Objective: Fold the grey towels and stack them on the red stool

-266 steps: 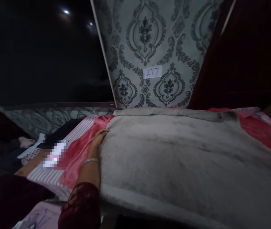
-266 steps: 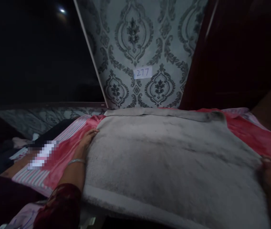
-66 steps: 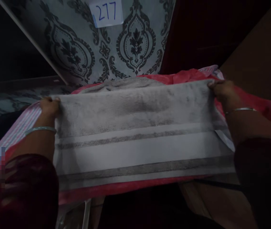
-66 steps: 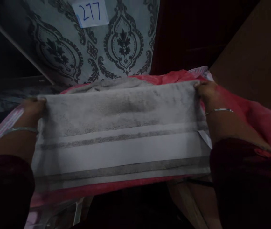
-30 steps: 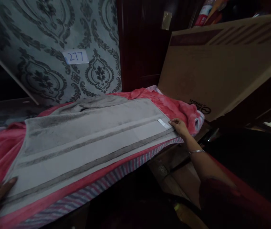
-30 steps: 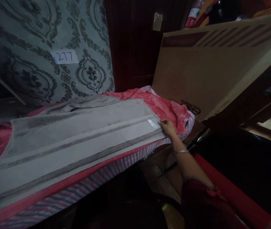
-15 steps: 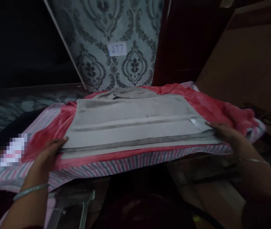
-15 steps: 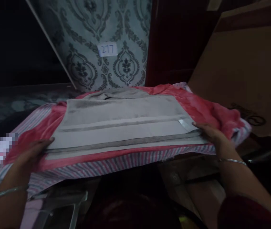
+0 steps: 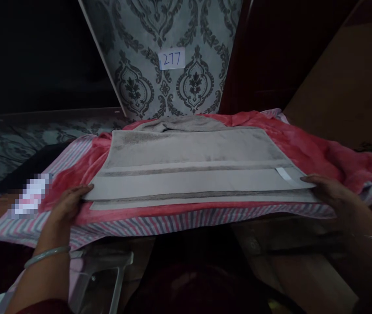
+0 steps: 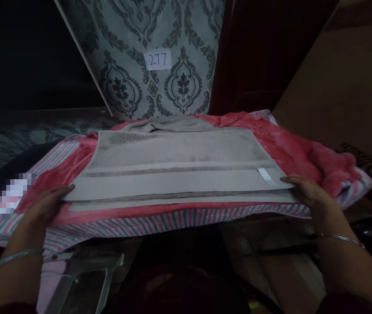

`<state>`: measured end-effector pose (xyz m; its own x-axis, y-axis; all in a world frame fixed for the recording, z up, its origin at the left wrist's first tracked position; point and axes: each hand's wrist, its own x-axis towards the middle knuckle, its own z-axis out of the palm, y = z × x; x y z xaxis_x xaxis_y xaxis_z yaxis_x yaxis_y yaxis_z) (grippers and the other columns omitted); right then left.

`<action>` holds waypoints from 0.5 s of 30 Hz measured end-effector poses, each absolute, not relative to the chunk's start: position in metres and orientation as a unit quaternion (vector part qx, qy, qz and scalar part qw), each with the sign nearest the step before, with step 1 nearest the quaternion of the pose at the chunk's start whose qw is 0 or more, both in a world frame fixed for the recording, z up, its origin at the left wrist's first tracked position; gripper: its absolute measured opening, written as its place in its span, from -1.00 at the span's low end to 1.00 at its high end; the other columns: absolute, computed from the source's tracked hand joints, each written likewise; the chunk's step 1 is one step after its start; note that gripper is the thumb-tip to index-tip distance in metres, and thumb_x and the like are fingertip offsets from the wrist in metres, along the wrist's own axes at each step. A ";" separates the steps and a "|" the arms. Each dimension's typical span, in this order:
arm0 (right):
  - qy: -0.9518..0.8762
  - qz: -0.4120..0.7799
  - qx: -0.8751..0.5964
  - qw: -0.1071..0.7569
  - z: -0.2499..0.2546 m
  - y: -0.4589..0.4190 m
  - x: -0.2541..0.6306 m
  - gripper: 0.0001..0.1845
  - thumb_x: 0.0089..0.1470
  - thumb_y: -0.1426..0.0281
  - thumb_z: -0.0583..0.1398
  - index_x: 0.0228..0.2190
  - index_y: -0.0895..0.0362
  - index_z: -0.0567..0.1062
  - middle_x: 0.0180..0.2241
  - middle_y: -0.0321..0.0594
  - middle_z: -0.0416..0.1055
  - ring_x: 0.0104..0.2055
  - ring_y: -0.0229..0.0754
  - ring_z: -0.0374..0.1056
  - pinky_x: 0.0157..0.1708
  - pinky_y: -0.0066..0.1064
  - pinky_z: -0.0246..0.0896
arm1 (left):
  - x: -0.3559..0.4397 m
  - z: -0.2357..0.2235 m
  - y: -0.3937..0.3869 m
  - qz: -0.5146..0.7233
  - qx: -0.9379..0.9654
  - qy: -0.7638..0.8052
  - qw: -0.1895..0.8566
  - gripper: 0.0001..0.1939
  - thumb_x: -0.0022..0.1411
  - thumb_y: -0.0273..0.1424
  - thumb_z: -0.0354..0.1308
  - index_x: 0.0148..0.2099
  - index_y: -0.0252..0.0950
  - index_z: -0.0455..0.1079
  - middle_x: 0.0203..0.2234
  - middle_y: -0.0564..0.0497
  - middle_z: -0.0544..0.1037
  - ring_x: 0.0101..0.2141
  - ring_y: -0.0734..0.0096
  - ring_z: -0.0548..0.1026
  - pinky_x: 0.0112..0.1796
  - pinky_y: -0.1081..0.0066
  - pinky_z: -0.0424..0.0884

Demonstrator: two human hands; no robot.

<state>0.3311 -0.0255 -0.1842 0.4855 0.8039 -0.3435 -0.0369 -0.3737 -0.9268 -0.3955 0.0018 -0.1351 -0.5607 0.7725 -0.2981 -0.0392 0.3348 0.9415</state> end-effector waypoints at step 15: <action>-0.351 0.330 -0.716 0.505 -0.202 -0.024 0.349 -0.71 -0.36 0.27 0.32 -0.69 0.05 0.27 -0.63 -0.27 0.16 -0.61 -0.26 0.09 -0.66 -0.37 -0.03 | -0.400 -0.144 0.006 0.514 0.251 0.739 0.356 -0.88 -0.08 -0.51 0.32 -0.43 -0.38 0.44 -0.61 0.09 0.50 -0.56 0.50 0.42 -0.51 0.56 0.40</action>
<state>0.3494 -0.0244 -0.2019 0.5354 0.8363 -0.1182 0.1702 -0.2439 -0.9548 -0.4005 0.0061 -0.1437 -0.6211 0.7363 -0.2685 0.0053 0.3466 0.9380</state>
